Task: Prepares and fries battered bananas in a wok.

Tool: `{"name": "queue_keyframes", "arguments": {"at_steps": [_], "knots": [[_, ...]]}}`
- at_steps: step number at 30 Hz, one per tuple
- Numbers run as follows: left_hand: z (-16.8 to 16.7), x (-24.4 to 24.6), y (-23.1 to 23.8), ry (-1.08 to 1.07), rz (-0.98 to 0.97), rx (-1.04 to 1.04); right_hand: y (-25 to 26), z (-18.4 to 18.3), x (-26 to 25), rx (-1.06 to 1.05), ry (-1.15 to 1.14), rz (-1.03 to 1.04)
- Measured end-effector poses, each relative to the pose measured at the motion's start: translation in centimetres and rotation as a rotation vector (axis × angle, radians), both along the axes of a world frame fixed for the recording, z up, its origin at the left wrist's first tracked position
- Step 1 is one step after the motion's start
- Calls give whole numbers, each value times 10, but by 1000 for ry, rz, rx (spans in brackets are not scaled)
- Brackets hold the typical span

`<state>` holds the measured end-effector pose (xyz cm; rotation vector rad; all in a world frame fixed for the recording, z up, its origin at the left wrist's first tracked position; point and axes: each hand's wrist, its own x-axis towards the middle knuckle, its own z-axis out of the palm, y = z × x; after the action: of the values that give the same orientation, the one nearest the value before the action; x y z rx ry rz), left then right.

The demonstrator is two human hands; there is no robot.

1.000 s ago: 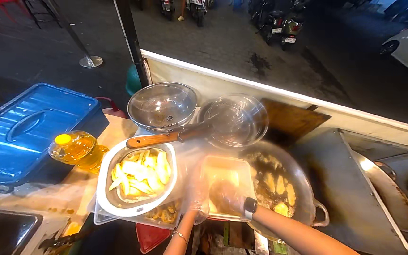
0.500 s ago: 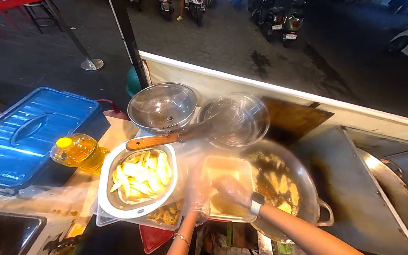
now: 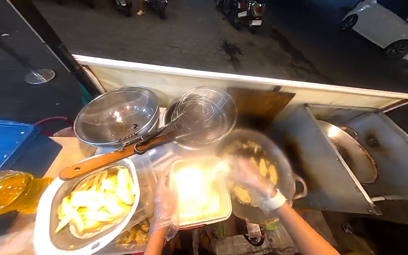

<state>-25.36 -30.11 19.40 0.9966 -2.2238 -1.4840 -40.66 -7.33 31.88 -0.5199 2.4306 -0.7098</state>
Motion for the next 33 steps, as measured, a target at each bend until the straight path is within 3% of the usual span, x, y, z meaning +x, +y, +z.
{"name": "queue_keyframes", "arguments": {"at_steps": [2,4,9,13,17,21,26,30,33], "knots": [[5,1,1,-8,7,25,36,-5,-15,17,32,-132],[9,1,3,-11,11,37,75,-33,-32,76,43,-223],[11,1,4,-51,22,25,157,-148,-52,331,-80,-376],[12,1,4,-77,29,29,192,-228,-38,520,-161,-355],[15,1,4,-116,36,12,196,-253,-20,460,-179,-329],[16,0,2,-124,36,21,183,-226,-17,333,-69,-482],[14,0,0,-171,41,24,129,-115,-6,48,114,-493],[11,1,-2,-157,33,31,43,-33,25,-163,30,-183],[5,2,-2,-97,35,67,-23,-31,40,2,-55,304]]}}
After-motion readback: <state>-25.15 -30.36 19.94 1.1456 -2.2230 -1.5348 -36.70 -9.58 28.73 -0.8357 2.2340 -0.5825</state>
